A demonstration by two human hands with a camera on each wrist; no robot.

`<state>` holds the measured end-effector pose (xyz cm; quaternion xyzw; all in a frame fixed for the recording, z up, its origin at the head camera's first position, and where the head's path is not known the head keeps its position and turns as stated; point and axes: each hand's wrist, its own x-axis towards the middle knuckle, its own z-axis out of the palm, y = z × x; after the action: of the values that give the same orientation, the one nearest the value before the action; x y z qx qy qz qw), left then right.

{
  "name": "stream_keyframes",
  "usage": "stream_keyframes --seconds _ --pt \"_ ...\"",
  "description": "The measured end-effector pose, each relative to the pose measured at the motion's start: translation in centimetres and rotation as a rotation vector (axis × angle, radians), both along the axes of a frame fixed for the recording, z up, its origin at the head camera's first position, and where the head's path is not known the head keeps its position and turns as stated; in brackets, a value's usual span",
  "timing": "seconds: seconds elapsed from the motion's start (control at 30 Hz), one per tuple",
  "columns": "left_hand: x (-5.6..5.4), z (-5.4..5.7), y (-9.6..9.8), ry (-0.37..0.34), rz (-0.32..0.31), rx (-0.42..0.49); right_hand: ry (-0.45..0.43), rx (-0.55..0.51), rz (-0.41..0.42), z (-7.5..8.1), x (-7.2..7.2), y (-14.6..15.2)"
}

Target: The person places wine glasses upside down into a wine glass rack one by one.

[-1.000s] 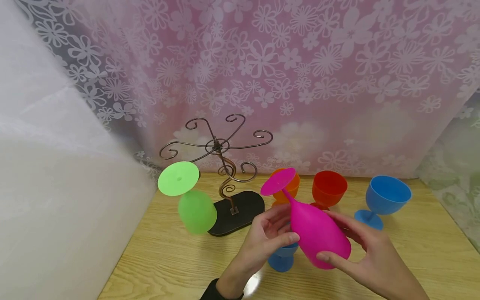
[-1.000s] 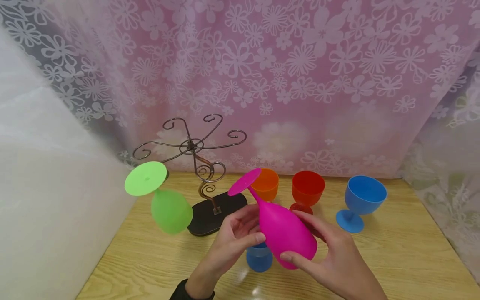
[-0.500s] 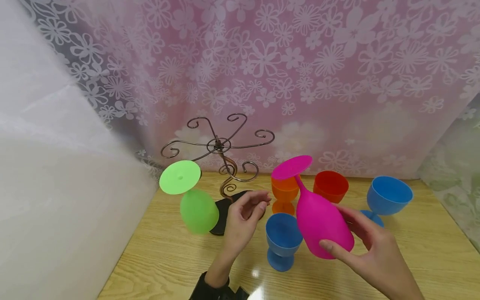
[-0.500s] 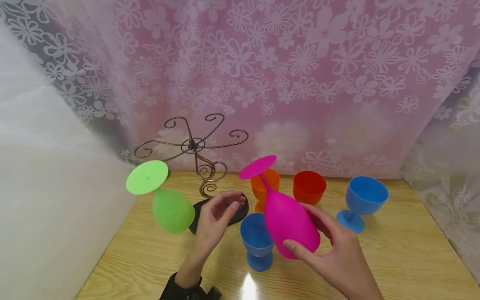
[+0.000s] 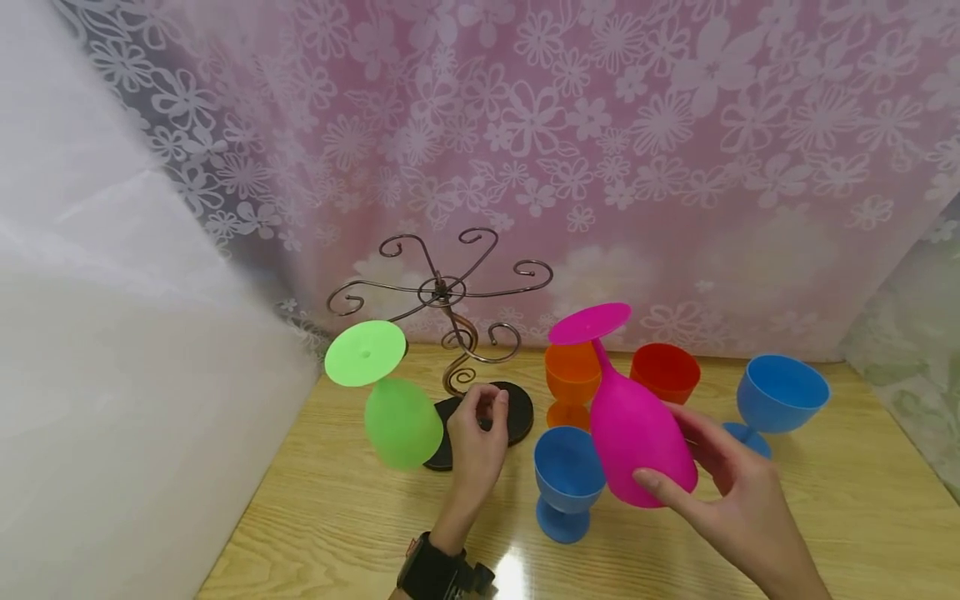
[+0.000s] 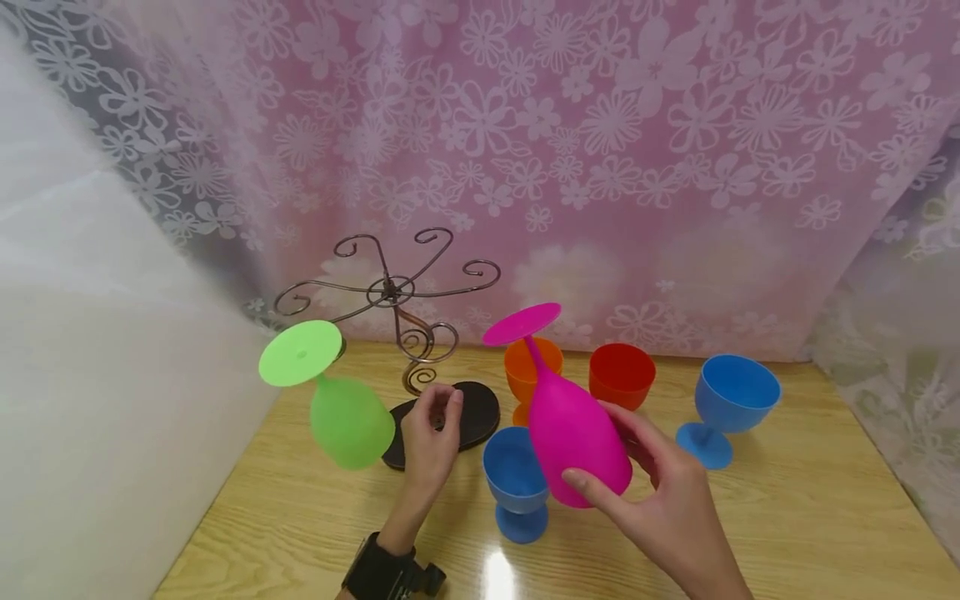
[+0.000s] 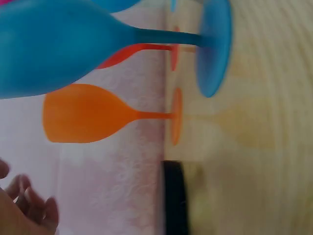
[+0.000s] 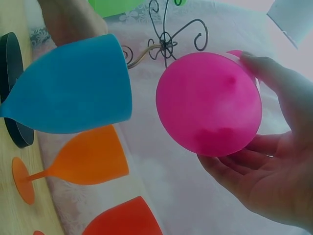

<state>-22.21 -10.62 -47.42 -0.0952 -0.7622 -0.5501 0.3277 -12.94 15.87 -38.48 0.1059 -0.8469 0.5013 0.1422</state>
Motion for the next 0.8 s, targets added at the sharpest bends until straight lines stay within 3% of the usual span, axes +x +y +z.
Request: stream_keyframes --seconds 0.13,0.27,0.4,0.53,0.6,0.8 --pt "-1.0 -2.0 -0.2 0.089 0.114 0.032 -0.005 -0.014 -0.005 -0.1 -0.1 -0.3" --pt "-1.6 -3.4 -0.6 0.080 0.231 0.074 -0.008 -0.004 -0.008 0.1 -0.4 -0.9" --pt "-1.5 -3.2 -0.8 0.094 0.285 0.223 0.002 -0.006 0.027 0.5 -1.1 -1.3" --pt "-0.7 -1.6 -0.8 0.124 0.283 0.357 0.011 -0.027 0.063 0.9 -1.8 -1.9" --pt "-0.3 -0.8 -0.9 0.115 0.262 0.370 0.015 -0.019 0.065 1.0 -2.1 -2.3" --pt "-0.1 -0.2 -1.3 0.006 0.150 0.407 0.004 -0.001 0.076 1.3 -2.8 -3.5"
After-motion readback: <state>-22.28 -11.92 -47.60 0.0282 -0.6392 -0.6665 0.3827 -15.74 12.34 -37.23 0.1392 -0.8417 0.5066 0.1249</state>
